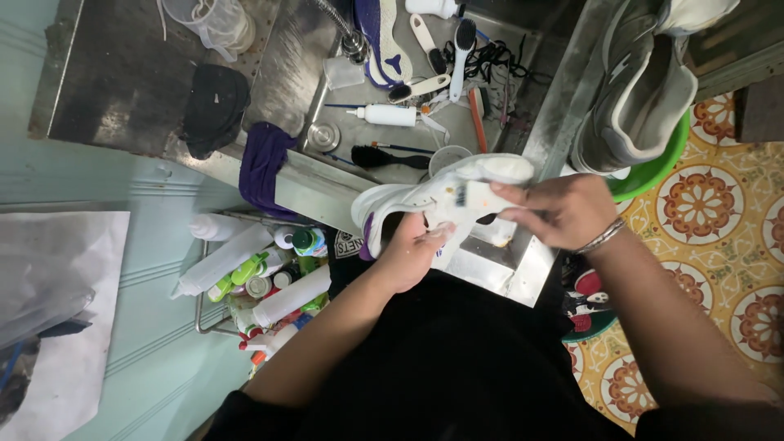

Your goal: Clean white athletic shoes using a brush, soap, and water in a utility sink.

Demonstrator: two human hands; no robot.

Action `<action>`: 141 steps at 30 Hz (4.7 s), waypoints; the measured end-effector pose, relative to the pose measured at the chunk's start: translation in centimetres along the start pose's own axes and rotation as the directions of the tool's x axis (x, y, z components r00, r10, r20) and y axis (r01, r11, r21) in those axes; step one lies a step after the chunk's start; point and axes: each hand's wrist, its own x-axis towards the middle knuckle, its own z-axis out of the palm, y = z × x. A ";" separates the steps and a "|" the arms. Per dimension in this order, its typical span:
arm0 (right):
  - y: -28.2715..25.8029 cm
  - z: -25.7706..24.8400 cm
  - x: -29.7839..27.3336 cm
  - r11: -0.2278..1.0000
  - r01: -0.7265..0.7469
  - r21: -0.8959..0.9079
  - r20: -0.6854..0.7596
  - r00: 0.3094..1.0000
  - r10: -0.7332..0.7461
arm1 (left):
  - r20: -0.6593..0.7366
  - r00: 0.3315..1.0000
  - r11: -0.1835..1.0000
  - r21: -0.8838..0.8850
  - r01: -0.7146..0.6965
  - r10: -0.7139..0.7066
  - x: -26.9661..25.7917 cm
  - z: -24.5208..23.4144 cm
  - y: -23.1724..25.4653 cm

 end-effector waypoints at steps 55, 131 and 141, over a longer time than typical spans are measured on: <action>-0.8 7.0 -3.6 0.823 -0.312 0.475 -0.200 0.872 0.446 | -0.263 0.964 0.994 0.082 0.070 -0.046 -1.7 1.0 7.3; 0.1 5.3 -0.2 0.893 -0.427 -0.139 -0.189 0.897 0.399 | -0.054 0.991 0.872 -0.483 0.079 -0.120 0.6 0.2 4.7; -0.1 4.5 0.5 0.854 -0.508 -0.110 -0.207 0.853 0.480 | -0.064 0.983 0.854 -0.507 0.115 -0.170 0.7 0.3 4.7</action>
